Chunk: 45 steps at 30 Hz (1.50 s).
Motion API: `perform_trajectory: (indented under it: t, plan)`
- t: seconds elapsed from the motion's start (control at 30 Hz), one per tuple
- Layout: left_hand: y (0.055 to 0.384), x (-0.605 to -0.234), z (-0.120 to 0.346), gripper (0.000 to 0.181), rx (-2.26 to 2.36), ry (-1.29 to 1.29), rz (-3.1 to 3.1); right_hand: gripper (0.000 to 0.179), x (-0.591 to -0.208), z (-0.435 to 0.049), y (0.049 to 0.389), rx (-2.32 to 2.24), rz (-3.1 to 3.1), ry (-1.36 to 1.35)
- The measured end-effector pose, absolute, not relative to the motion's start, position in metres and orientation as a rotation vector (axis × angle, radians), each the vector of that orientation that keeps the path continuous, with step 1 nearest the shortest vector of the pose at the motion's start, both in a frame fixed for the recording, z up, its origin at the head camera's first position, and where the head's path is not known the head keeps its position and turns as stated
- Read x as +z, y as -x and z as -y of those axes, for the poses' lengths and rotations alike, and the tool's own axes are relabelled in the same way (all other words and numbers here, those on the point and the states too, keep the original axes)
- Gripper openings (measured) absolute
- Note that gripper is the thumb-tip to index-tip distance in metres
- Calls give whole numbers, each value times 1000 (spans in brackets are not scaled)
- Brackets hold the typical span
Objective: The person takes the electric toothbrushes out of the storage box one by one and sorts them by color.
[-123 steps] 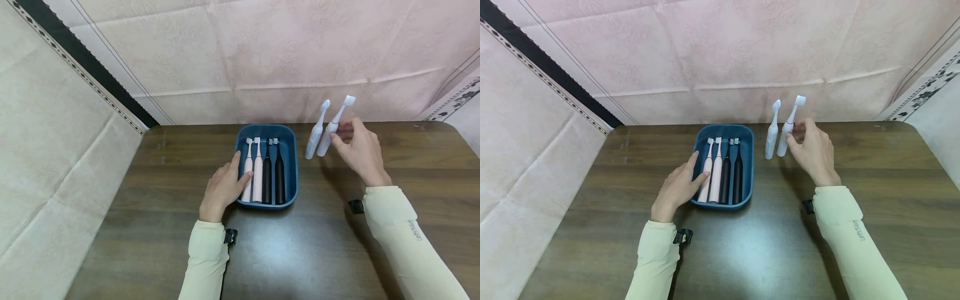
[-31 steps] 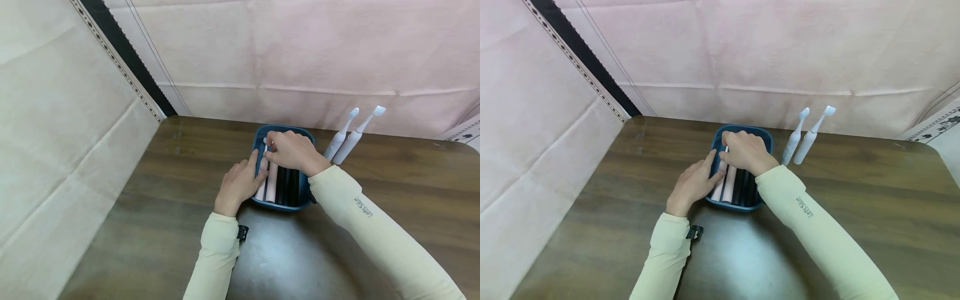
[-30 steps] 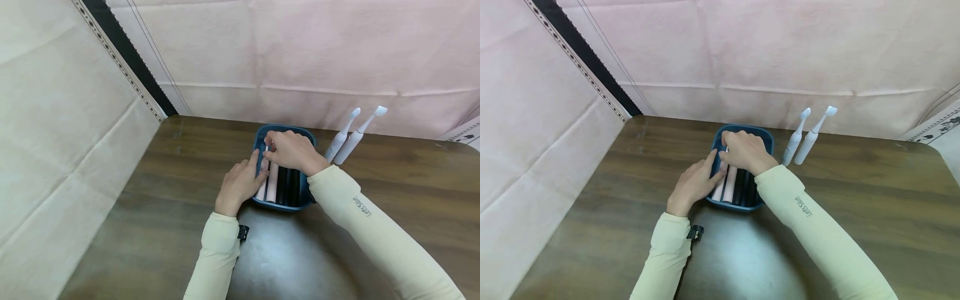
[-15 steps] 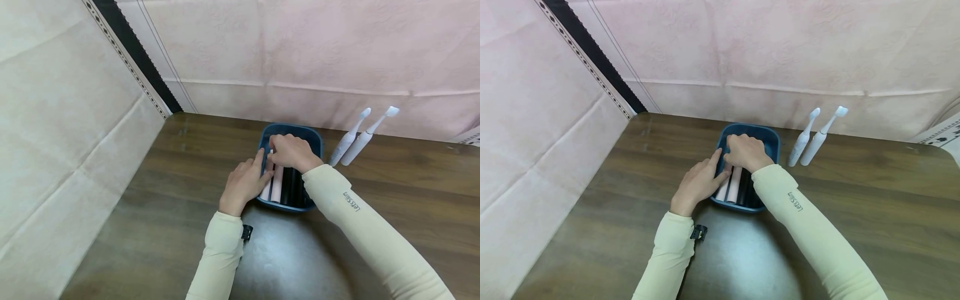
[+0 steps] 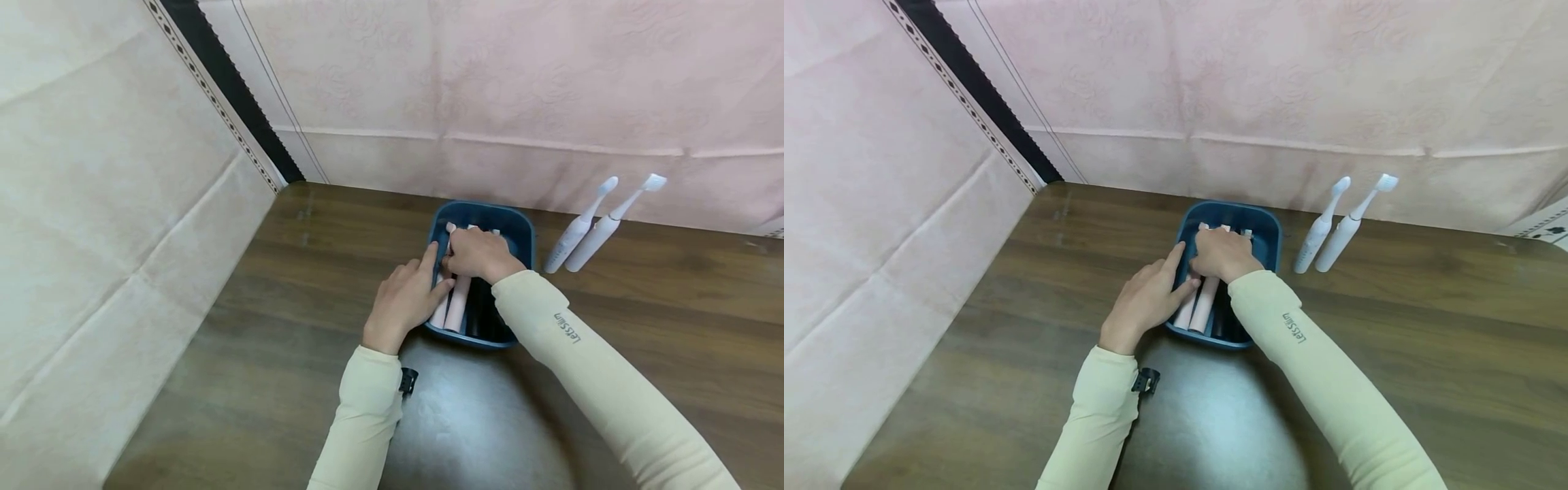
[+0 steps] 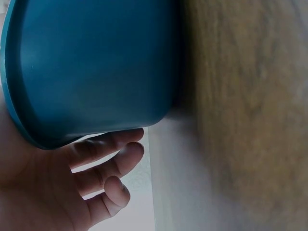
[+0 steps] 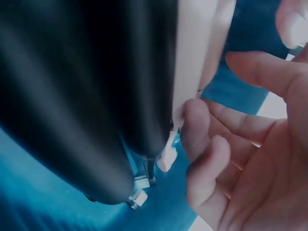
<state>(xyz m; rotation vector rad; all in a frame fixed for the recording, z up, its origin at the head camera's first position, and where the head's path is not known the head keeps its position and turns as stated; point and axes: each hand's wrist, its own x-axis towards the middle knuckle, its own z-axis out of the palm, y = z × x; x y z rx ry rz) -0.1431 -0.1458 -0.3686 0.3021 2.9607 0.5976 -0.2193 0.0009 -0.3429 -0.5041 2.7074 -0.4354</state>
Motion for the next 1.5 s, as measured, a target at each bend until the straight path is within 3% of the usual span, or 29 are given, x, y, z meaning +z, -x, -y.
perform_trajectory:
  t: [0.77, 1.37, 1.5]
  plan:
    - [144, -369, 145, 72, 629, -313, -2972, 38, -354, 0, 223, -572, -2658, 388]
    - [143, -368, 147, 73, 612, -298, -2951, 21, -344, -7, 220, -793, -2610, 430]
    - [143, -368, 146, 72, 617, -306, -2951, 24, -342, -7, 217, -795, -2621, 423]
